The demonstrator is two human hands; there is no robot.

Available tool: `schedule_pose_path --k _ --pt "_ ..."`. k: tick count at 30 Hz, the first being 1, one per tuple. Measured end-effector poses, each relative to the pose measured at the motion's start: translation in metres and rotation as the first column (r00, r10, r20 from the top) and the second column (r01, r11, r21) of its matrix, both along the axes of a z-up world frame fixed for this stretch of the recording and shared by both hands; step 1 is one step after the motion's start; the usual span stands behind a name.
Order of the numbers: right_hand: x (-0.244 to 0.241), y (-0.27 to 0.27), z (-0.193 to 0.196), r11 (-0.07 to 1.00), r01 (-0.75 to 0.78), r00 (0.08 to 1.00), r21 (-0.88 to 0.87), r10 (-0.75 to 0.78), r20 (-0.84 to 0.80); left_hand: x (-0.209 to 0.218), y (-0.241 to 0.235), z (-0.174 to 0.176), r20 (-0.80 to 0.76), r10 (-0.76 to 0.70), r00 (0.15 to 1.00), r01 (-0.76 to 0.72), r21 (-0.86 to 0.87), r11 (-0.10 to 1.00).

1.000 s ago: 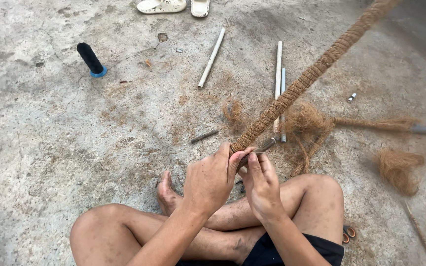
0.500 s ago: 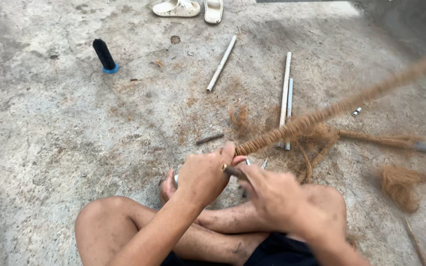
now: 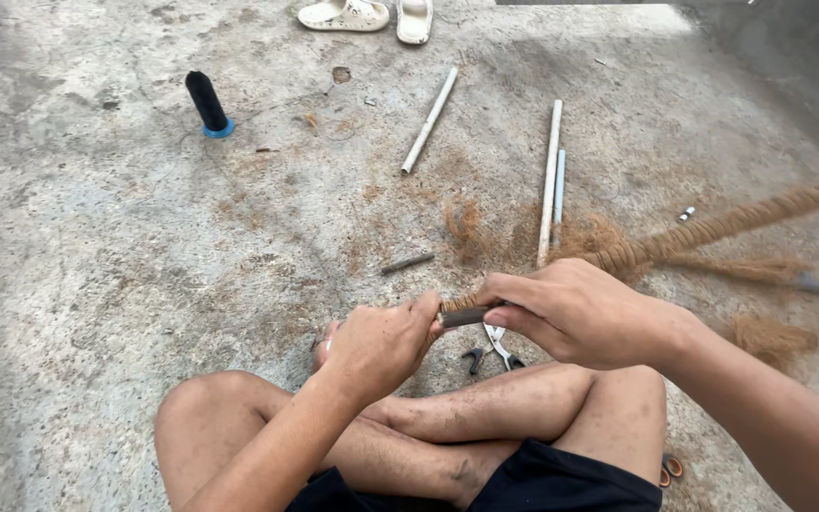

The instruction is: The person wraps coconut fiber around a white PVC pipe and secures it with white tape using scissors.

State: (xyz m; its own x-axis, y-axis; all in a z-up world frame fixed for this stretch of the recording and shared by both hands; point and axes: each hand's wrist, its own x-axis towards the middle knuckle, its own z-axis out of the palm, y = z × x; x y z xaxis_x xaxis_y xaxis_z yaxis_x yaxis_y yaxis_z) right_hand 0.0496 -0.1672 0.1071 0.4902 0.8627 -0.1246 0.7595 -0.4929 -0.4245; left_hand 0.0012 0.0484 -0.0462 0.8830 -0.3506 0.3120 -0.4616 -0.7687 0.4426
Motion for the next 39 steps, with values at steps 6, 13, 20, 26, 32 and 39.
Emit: schedule_pose_path --k 6,13,20,26,32,39 --pt "-0.021 0.015 -0.026 0.996 -0.091 0.992 0.004 0.091 0.086 0.002 -0.014 -0.009 -0.143 -0.051 0.988 0.078 0.185 0.98" --pt "0.037 0.012 -0.039 0.965 0.156 0.985 -0.211 -0.168 -0.036 -0.015 -0.032 0.015 0.113 -0.023 0.993 -0.008 0.268 0.963" --pt "0.038 0.003 -0.067 0.994 0.08 0.95 -0.069 -0.097 -0.297 -0.025 -0.029 0.024 0.641 -0.053 0.765 -0.109 0.211 0.971" --pt "0.035 0.001 -0.057 0.98 0.201 0.903 0.012 -0.181 -0.39 -0.023 -0.034 0.031 0.36 -0.065 0.931 0.012 0.147 0.989" --pt "0.034 -0.001 -0.036 0.949 0.315 0.923 -0.015 -0.31 -0.229 -0.022 -0.041 0.04 0.26 -0.073 0.963 0.035 0.147 0.989" --pt "-0.059 -0.102 -0.11 0.494 0.572 0.734 0.655 0.048 -0.677 -0.019 -0.037 0.041 -0.087 0.118 0.989 -0.125 -0.085 0.988"
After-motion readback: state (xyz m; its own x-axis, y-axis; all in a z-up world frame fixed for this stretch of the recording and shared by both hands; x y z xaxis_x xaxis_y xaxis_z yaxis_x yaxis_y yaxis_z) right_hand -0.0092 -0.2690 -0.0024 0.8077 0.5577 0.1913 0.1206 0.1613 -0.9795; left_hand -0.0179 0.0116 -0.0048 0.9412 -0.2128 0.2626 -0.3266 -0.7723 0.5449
